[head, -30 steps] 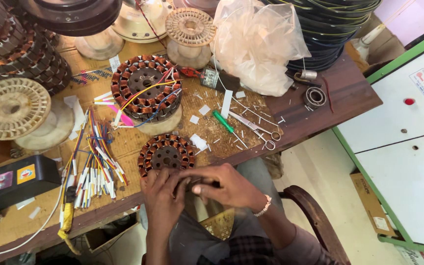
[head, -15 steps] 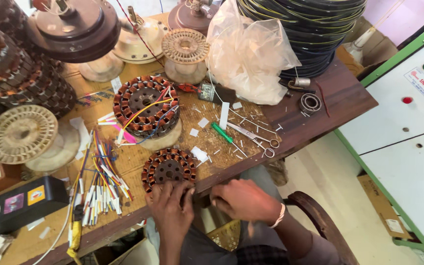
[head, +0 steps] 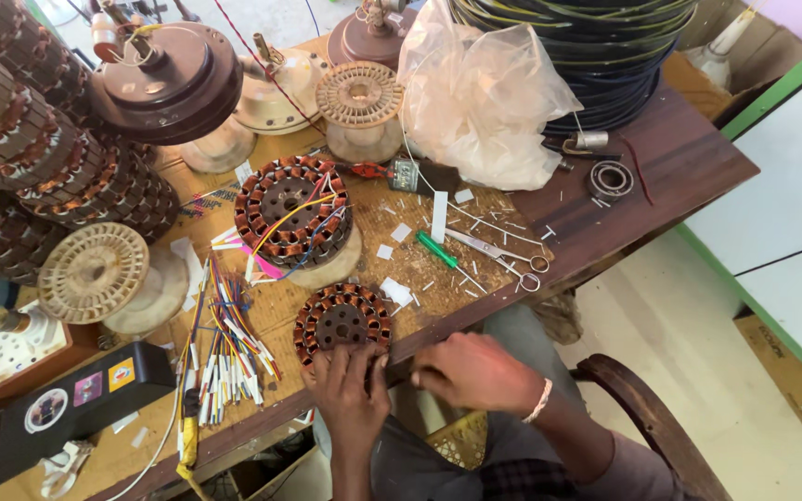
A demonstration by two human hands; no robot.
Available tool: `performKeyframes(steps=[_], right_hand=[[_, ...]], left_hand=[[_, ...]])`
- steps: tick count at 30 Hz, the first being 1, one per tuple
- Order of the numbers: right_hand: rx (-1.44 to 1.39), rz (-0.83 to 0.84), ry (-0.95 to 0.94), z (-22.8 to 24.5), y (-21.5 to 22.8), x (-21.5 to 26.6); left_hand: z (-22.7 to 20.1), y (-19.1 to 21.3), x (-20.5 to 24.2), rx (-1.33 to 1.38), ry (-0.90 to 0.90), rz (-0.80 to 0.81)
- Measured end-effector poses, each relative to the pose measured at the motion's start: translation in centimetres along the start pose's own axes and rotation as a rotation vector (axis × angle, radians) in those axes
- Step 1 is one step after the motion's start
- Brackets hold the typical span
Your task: The person assembles a circular electrical component by inserting white plastic spacers into slots between copper windings. They use a green-handled screwdriver to adjust the windings and secure the spacers. The person handles multiple similar components and tools on a cluttered workbench.
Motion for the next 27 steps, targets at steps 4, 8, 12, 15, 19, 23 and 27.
performKeyframes(steps=[4, 8, 12, 15, 19, 23, 27], right_hand=[[-0.42, 0.002, 0.346, 2.6, 0.9, 0.1], [-0.183, -0.171, -0.093, -0.7, 1.5, -1.7], [0.114, -0.025, -0.171, -1.3, 0.7, 0.0], [-0.15, 0.141, 0.062, 0.9, -0.3, 1.2], [-0.318, 0.112, -0.041, -0.3, -0.7, -1.2], [-0.297, -0.348, 0.102, -0.6, 3.5, -0.7], [-0.255, -0.234, 0.0, -3.0, 4.8, 0.2]], left_hand=[[-0.2, -0.3, 0.0, 0.04, -0.038, 0.029], [-0.3, 0.2, -0.1, 0.01, -0.026, -0.001], [-0.5, 0.3, -0.3, -0.007, -0.04, -0.012], [-0.1, -0.1, 0.0, 0.003, -0.044, -0.01], [0.5, -0.6, 0.5, -0.023, -0.037, 0.006], [0.1, -0.2, 0.4, -0.01, -0.05, -0.022], [-0.1, 0.1, 0.1, -0.041, -0.065, -0.012]])
Point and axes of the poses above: each hand's wrist, its own x-axis away from the middle knuckle, its own y-axis out of the back of the hand, z = x × y, the point moved 10 cm from there along -x, towards the middle knuckle, and after that the axes turned 11 degrees about -y, right-handed, at the moved point
